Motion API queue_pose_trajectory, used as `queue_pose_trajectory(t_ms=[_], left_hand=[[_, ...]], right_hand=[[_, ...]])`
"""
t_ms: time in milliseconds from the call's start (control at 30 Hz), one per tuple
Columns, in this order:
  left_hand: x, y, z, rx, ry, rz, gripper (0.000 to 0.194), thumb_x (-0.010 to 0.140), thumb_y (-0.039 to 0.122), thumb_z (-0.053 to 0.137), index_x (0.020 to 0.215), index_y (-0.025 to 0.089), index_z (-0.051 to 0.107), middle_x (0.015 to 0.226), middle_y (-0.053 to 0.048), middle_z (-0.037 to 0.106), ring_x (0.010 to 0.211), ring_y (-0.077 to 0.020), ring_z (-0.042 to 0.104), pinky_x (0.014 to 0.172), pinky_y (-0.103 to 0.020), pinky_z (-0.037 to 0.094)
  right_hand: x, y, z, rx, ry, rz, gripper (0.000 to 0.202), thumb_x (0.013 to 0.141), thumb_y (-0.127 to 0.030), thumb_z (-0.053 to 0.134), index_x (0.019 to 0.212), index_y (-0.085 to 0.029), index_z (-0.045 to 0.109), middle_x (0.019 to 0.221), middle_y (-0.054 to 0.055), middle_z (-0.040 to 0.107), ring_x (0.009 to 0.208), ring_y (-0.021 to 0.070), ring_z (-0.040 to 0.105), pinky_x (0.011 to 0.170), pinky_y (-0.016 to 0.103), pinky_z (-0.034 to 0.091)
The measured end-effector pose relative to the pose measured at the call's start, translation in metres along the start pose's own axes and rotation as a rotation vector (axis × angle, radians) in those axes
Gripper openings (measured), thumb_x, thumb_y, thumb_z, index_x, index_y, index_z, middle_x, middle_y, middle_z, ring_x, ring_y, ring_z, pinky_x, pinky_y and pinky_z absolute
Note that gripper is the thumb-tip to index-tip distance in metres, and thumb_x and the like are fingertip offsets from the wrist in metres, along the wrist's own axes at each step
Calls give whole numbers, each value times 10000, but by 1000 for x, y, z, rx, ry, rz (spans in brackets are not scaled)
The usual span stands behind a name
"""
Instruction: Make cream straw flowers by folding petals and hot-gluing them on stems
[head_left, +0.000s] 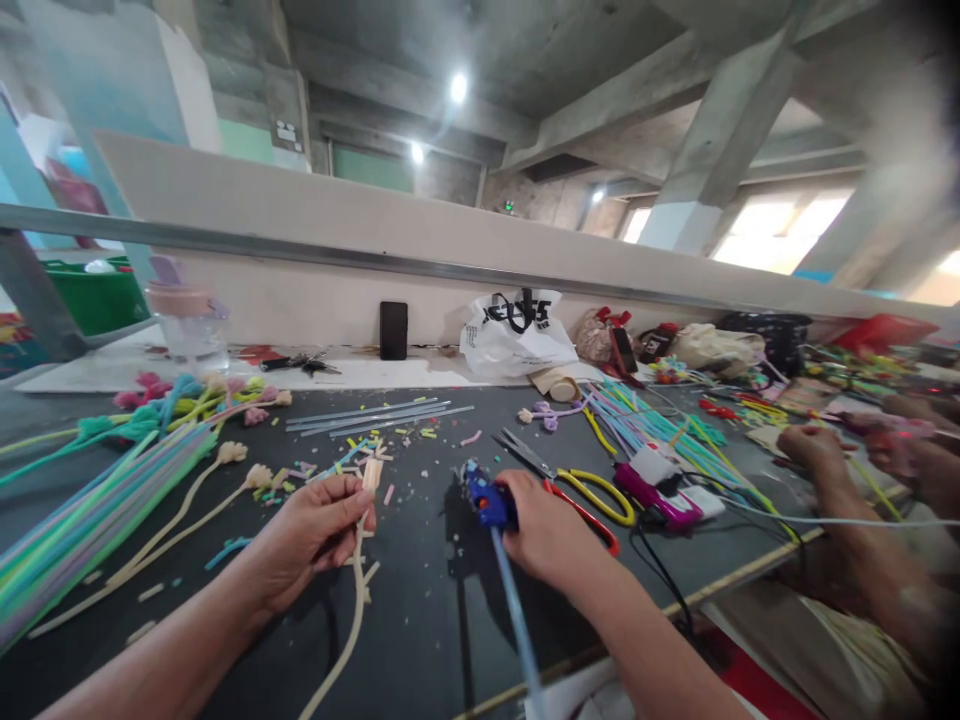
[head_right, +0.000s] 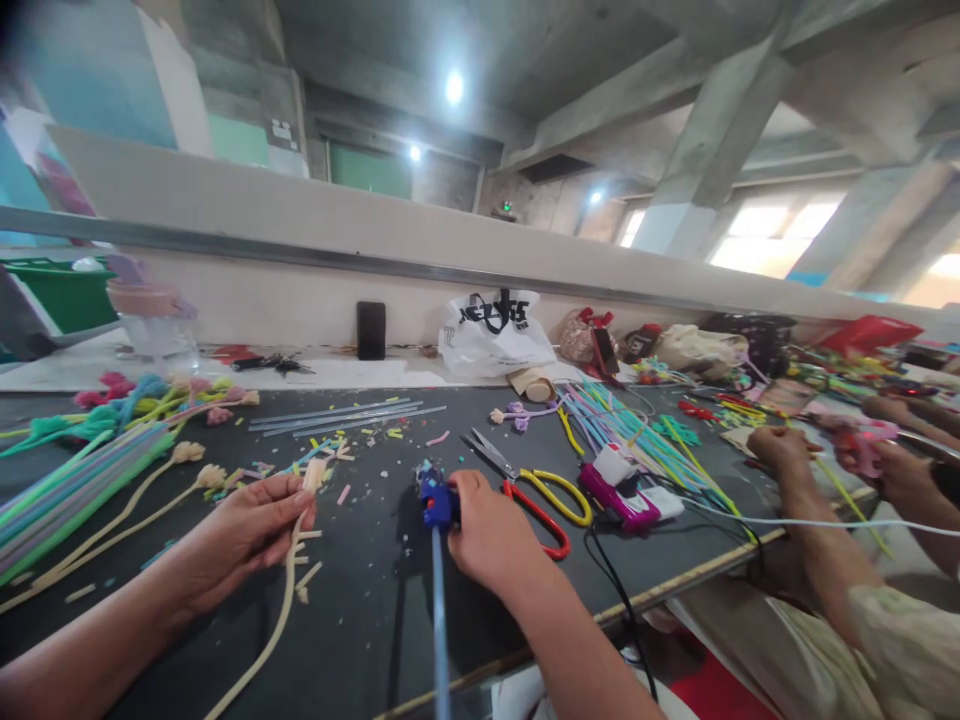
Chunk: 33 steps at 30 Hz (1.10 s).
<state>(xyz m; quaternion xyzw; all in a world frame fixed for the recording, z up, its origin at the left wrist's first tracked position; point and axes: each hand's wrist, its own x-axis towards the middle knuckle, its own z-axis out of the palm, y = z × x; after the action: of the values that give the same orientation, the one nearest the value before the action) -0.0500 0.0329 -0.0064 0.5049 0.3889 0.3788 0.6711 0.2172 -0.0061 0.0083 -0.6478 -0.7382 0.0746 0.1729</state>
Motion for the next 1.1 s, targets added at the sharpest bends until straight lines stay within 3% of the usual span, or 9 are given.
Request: queue_pose_trajectory(t_ms=[167, 300, 633, 933, 1100], left_hand=[[-2, 0, 3, -50, -29, 9, 303, 748, 404, 609, 657, 131, 518, 493, 57, 466, 318, 4, 335, 318, -120, 160], [-3, -1, 5, -77, -38, 6, 287, 747, 401, 610, 682, 137, 519, 555, 36, 526, 328, -4, 382, 310, -118, 203], [-2, 0, 3, -96, -54, 38, 260, 732, 370, 630, 691, 132, 533, 543, 30, 529, 347, -28, 439, 298, -114, 269], [-3, -1, 3, -122, -115, 37, 243, 748, 354, 621, 706, 131, 535, 631, 3, 579, 347, -22, 442, 299, -124, 270], [-3, -2, 2, -138, -124, 51, 233, 751, 348, 620, 715, 136, 532, 627, 8, 581, 348, -26, 448, 301, -125, 280]], right_hand=[[-2, -13, 3, 268, 86, 44, 238, 815, -258, 423, 1015, -181, 527, 847, 67, 645, 703, 209, 624, 579, 290, 480], [-16, -38, 8, 578, 131, 12, 237, 744, -345, 587, 932, -201, 577, 813, 55, 640, 692, 206, 613, 605, 295, 505], [-14, -60, 18, 372, 461, -250, 161, 692, -363, 638, 702, -214, 578, 662, 20, 610, 565, 172, 592, 503, 254, 490], [-17, -57, 19, 234, 407, -261, 240, 716, -426, 630, 629, -214, 559, 583, 4, 574, 496, 153, 555, 463, 240, 459], [-16, -53, 24, 249, 447, -291, 278, 722, -462, 628, 612, -221, 542, 578, 4, 556, 515, 155, 553, 466, 240, 455]])
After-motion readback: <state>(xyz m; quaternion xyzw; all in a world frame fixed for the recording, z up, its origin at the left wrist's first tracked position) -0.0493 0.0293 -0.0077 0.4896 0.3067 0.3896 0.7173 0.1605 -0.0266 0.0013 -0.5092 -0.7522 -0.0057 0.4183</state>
